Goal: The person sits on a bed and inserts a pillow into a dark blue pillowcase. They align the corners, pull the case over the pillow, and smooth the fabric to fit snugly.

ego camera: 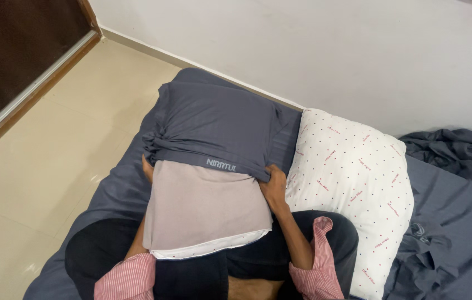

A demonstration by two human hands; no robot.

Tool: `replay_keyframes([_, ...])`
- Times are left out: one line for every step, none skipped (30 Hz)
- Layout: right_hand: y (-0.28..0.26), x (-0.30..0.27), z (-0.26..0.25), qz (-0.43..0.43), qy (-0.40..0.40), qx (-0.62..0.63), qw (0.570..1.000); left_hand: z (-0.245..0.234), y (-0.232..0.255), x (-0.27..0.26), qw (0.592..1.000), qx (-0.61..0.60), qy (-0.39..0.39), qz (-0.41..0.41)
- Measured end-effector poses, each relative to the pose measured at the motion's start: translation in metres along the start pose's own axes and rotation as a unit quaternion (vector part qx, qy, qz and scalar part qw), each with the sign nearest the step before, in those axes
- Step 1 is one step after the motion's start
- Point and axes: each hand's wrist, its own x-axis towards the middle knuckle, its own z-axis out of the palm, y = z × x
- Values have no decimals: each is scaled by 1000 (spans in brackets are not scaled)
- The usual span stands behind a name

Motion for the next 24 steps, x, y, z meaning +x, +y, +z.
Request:
replay_keyframes([-6,1,0,26,-6,-25,999,0,1,2,1000,3,1,2])
replay_keyframes([-12,1,-2,17,-2,-38,999,-2,0,3,1000,6,1,4])
replay_keyframes([-18,1,-7,8,1,-52,999,-3,1,5,1000,8,2,6])
replay_keyframes([-26,3,-10,-2,5,-66,998,-4,0,6,1000,10,3,8])
replay_keyframes([-34,7,-11,-27,1,-50,998,-5,-1,9,1000,11,5,9])
replay_keyframes([-43,12,-10,-52,-3,-35,998,-5,0,13,1000,9,8,12])
replay_keyframes([-53,15,-11,-74,-8,-19,997,-6,-3,12,1000,12,9,13])
replay_keyframes([-63,14,-16,-109,-23,-18,994,-6,-6,11,1000,15,11,15])
replay_keyframes([-79,14,-15,-146,-34,-8,989,-16,-1,20,999,20,15,22])
replay_keyframes([-97,16,-12,-183,-45,1,982,-25,5,29,999,26,18,29])
replay_keyframes([-115,16,-8,-199,-62,-23,978,-29,7,32,999,31,19,35])
replay_keyframes([-132,16,-1,-215,-79,-48,972,-33,8,34,999,33,22,37])
replay_keyframes([-147,12,1,-228,-99,-78,966,-30,1,25,998,34,17,41])
replay_keyframes([-161,6,5,-237,-118,-51,963,-27,-2,21,998,35,17,40])
replay_keyframes([-176,0,8,-248,-136,-24,959,-23,-6,16,998,35,14,49])
replay_keyframes([-189,-7,8,-252,-178,31,951,-20,-7,13,998,34,14,54])
replay_keyframes([-202,-16,7,-255,-221,87,937,-18,-10,7,998,33,15,60])
replay_keyframes([-218,-26,9,-264,-270,119,918,-16,-13,2,997,31,14,67])
replay_keyframes([-230,-31,10,-272,-317,151,896,-15,-14,-1,997,31,14,73])
replay_keyframes([-238,-30,8,-227,-352,173,891,-13,-16,-6,996,30,14,80])
replay_keyframes([-243,-25,10,-183,-385,195,883,-11,-17,-6,996,29,13,89])
replay_keyframes([-246,-17,13,-139,-416,216,872,-10,-18,-7,994,30,12,100])
replay_keyframes([-244,-1,17,-165,-340,221,899,-8,-21,-10,994,30,12,107])
replay_keyframes([-237,20,21,-191,-262,225,919,-6,-23,-13,993,28,11,115])
